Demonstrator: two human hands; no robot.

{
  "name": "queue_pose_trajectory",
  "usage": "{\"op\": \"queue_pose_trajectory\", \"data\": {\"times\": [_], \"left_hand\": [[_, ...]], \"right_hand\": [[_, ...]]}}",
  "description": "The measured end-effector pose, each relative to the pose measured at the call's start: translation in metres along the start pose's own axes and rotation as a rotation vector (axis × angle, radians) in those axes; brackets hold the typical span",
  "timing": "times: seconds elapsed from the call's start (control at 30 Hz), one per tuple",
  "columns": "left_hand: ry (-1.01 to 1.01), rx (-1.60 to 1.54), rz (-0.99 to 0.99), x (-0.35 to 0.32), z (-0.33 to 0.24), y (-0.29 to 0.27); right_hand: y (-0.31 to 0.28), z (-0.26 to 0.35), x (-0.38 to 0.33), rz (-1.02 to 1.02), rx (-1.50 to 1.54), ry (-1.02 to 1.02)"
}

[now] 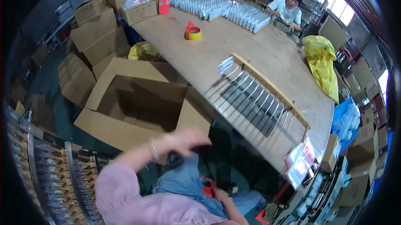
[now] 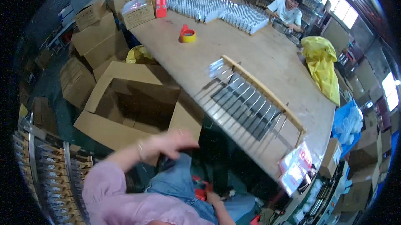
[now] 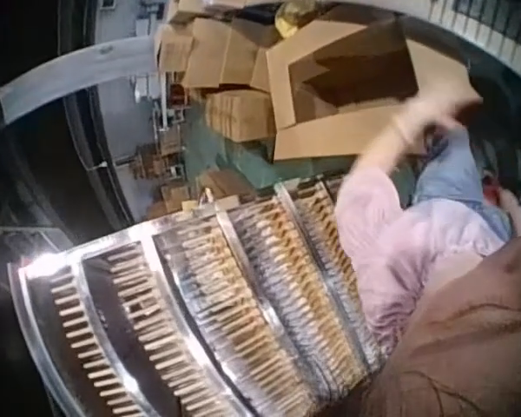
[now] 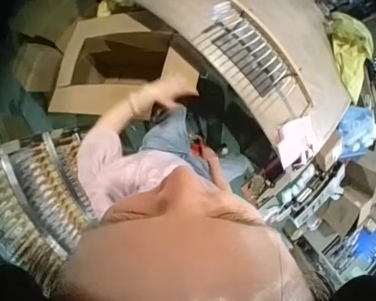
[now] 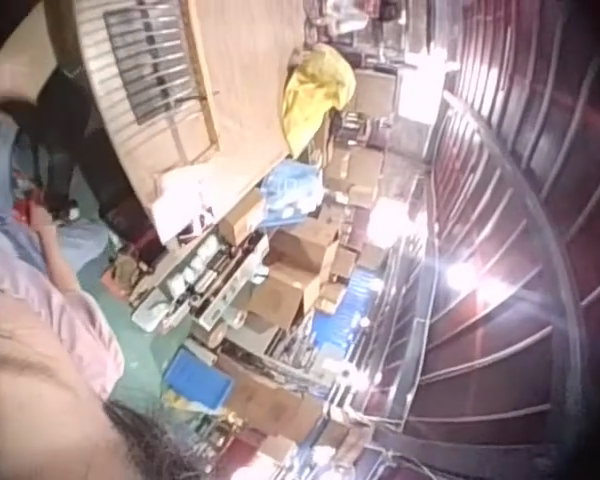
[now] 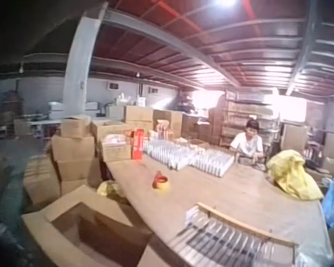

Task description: Packaging small manufactured components into plastic bags at a production station.

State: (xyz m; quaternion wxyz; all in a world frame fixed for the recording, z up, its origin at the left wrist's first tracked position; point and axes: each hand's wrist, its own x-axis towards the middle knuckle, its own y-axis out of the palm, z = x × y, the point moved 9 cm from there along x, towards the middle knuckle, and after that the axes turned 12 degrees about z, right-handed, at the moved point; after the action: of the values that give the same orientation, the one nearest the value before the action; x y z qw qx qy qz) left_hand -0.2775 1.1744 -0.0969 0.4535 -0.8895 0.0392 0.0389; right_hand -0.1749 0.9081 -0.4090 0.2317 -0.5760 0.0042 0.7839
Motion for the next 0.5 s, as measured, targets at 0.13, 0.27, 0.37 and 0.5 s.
{"op": "queue_pose_trajectory", "data": {"times": [0.13,0.27,0.37,0.5], "left_hand": [[-0.282,0.534,0.426,-0.089,0.101,0.06],[-0.35,0.684,0.444,-0.064,0.133,0.092],[-0.445,0.694,0.391,-0.065,0.158,0.092],[-0.59,0.596,0.275,-0.101,0.198,0.07]], "right_hand": [[-0.027,0.032,-0.008,-0.725,0.306,-0.266],[-0.036,0.059,0.035,-0.273,0.011,-0.278],[-0.011,0.062,0.049,0.403,0.419,-0.247],[0.095,0.066,0.132,0.029,0.932,-0.289]]}}
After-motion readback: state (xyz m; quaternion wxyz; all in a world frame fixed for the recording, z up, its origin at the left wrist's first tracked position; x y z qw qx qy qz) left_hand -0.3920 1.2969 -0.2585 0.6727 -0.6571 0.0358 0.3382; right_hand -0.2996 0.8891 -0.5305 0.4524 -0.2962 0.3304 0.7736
